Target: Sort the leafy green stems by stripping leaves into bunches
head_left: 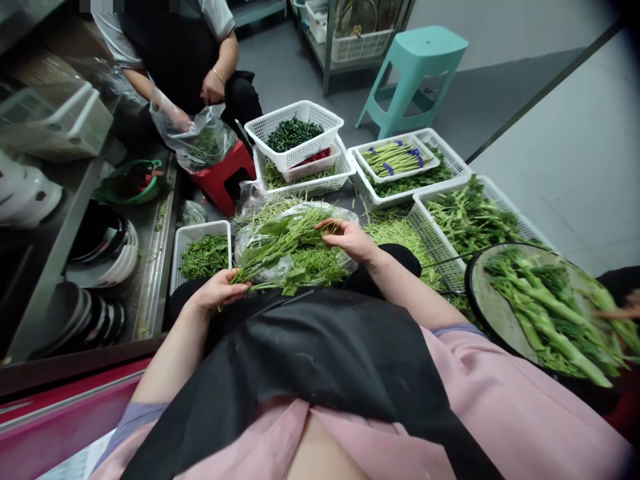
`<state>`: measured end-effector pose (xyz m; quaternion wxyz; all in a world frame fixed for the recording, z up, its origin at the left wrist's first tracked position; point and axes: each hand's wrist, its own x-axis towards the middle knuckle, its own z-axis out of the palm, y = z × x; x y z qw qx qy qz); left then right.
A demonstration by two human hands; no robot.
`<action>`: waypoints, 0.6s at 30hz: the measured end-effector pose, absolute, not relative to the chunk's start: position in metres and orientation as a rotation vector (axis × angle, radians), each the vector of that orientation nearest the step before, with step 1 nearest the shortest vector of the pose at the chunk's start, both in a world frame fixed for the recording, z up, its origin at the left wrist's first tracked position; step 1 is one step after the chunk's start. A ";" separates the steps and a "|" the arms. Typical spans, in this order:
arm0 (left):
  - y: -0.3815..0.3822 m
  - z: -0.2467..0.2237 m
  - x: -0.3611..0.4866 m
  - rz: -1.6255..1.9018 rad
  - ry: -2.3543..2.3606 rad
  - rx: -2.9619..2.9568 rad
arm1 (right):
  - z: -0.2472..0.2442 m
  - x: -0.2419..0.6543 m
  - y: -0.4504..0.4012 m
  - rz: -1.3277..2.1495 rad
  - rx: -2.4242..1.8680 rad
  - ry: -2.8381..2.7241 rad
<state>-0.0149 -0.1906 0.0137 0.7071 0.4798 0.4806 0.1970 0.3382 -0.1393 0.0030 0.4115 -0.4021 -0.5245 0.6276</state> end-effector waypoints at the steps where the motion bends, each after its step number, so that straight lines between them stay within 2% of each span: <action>1: -0.190 0.014 -0.015 0.433 1.069 1.070 | 0.002 0.337 -0.138 1.542 -1.079 -1.381; 3: -0.189 0.014 -0.013 0.421 1.076 1.074 | -0.003 0.334 -0.136 1.341 -1.245 -1.549; 7: -0.189 0.015 -0.005 0.360 1.092 1.063 | -0.023 0.326 -0.130 0.647 -1.448 -1.902; 10: -0.193 0.016 -0.006 0.350 1.096 1.024 | -0.043 0.336 -0.117 0.386 -1.616 -1.943; 13: -0.197 0.018 -0.017 0.442 1.098 0.968 | -0.064 0.356 -0.101 0.378 -1.930 -1.855; 18: -0.191 0.013 -0.032 0.627 1.027 0.909 | -0.096 0.346 -0.108 0.759 -2.116 -2.097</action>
